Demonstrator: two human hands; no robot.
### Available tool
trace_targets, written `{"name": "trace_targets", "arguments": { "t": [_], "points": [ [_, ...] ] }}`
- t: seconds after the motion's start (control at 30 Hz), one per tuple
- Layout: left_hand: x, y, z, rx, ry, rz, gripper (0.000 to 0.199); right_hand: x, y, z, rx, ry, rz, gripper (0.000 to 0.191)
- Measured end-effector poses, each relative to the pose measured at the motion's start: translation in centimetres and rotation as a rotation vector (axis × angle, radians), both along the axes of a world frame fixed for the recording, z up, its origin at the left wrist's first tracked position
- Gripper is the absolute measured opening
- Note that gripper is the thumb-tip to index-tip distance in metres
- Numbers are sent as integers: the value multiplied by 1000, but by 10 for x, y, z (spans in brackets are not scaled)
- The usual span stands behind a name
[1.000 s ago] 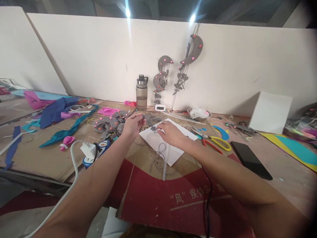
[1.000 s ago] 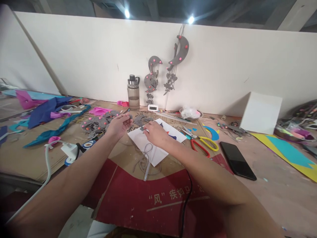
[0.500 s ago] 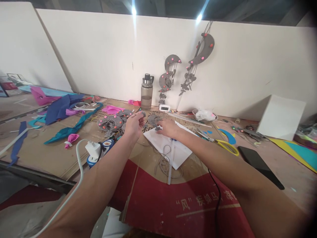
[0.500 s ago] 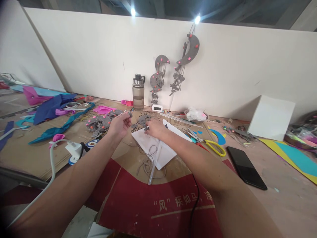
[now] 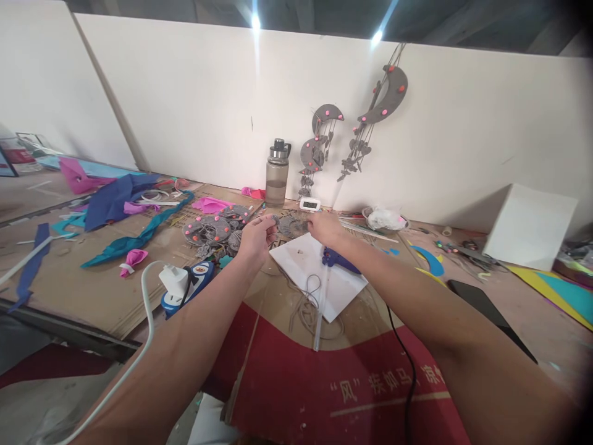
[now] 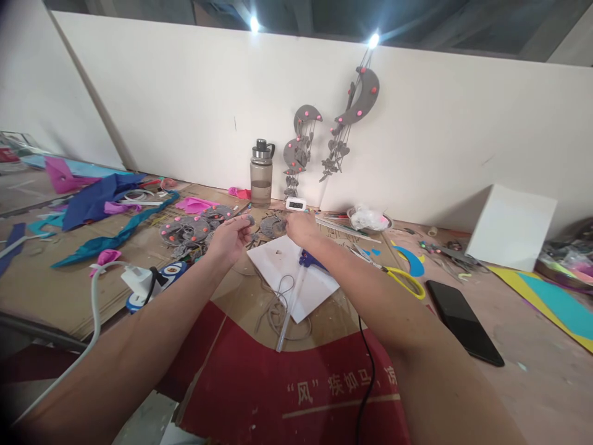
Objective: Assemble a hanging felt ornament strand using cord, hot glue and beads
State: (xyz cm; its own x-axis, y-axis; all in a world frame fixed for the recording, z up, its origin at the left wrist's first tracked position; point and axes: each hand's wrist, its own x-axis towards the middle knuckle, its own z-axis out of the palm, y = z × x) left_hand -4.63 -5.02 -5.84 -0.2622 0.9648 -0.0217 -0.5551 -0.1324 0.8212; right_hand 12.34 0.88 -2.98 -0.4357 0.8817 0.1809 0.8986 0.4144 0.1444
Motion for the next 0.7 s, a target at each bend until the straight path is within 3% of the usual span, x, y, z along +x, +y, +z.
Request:
{"name": "trace_targets", "arguments": {
  "t": [0.2, 0.37, 0.6, 0.7],
  "points": [
    [0, 0, 0, 6, 0, 7, 23, 11, 22, 17, 88, 71, -118, 34],
    [-1, -3, 4, 24, -18, 13, 20, 10, 28, 14, 89, 92, -156, 30],
    [-4, -3, 10, 74, -45, 120, 22, -33, 9, -8, -32, 87, 196, 25],
    [-7, -2, 11, 108, -62, 177, 21, -55, 6, -18, -100, 65, 248, 20]
  ]
}}
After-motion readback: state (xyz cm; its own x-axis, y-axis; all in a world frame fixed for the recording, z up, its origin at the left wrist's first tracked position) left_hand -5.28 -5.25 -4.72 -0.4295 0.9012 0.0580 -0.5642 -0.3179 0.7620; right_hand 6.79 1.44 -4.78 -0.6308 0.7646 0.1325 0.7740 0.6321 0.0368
